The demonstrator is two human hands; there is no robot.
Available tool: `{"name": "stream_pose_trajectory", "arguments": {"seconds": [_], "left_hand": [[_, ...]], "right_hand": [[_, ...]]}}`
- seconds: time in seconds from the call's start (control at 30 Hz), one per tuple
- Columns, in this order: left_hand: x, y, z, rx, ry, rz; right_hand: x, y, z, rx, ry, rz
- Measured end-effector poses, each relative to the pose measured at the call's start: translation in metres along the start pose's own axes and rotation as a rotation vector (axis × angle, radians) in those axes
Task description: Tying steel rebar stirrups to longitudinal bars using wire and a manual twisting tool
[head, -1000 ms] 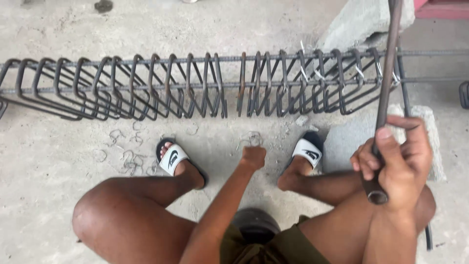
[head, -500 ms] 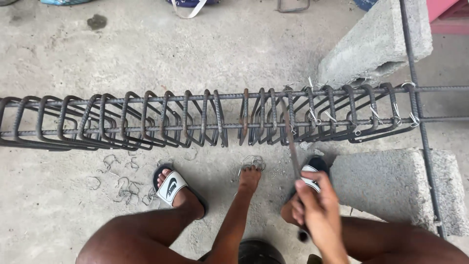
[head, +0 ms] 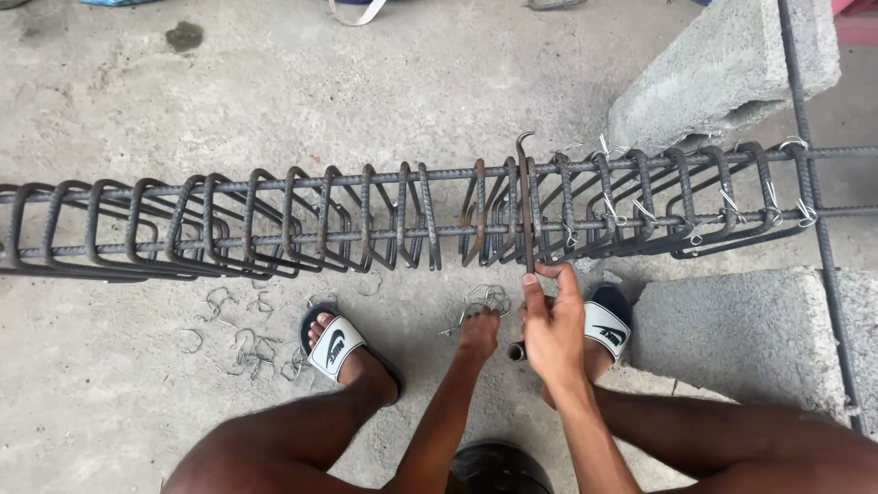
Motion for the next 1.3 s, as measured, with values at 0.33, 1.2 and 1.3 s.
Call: {"name": "stream_pose_trajectory", "arguments": {"seconds": [0.33,1.2,1.3], "left_hand": [[-0.020,-0.013,0.029,-0.031,-0.042,0.003],[-0.040,-0.026,0.041,-0.218,-0.068,0.013],[-0.047,-0.024,0.043,-0.242,-0.075,0.008]], "right_hand": [[-0.003,0.001,-0.015,0.034,-0.009,0.078],[0.010,-0.001,-0.044,0.017,0.045,0.161],[0.011,-0.009,-0.050,0.057,0.063,0.142]]}}
Point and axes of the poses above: each hand's wrist, its own x-axis towards the middle knuckle, its own z-axis out of the back of the hand, y = z × x, the point moved 3 cm from there along x, towards the middle knuckle, and after that the axes turned 9 degrees about y, right-handed, at the moved point
